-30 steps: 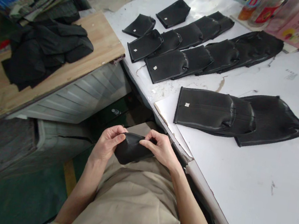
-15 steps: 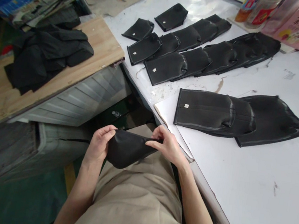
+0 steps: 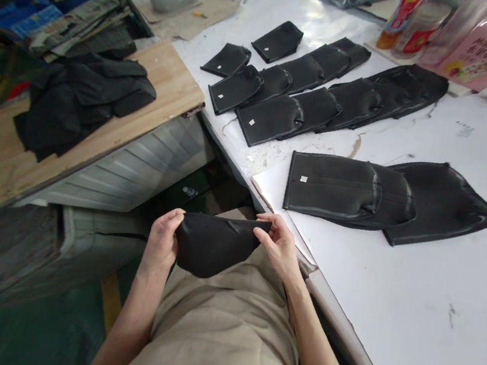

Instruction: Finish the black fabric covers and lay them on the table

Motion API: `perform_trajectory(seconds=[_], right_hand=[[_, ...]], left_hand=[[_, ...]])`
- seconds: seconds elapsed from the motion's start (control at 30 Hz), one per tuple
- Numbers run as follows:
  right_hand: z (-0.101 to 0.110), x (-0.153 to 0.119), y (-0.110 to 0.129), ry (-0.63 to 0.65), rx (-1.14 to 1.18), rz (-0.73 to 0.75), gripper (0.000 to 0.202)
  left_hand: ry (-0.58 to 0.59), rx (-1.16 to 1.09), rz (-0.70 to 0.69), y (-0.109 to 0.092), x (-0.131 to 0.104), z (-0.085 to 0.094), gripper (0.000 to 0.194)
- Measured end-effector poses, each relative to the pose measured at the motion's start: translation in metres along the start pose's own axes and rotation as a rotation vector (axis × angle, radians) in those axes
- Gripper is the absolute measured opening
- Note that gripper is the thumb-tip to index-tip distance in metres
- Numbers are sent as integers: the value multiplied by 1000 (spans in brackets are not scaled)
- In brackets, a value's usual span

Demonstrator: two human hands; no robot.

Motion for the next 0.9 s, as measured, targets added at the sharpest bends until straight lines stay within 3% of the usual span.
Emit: perform_trajectory(seconds=[0.13, 0.27, 0.47, 0.9], right_hand=[[-3, 5, 34, -68, -253, 324, 28], [-22, 0, 58, 35, -288, 518, 24], [-43, -3, 54, 145, -217, 473, 15], [-44, -3, 40, 147, -244, 322, 14]], left_hand=[[-30, 91, -104, -1, -2, 3, 30], [-54, 155, -158, -1, -3, 5, 30], [-46, 155, -176, -2, -3, 8, 29], [21, 170, -167, -1, -6, 2, 29]])
Point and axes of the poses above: each hand's wrist, its own x-axis towards the middle knuckle, its own z-axis out of the back of the hand, y = z × x, the point moved 5 cm from there along x, towards the middle knuckle, and after that the axes turned 14 degrees about -y, right-handed, at the moved point
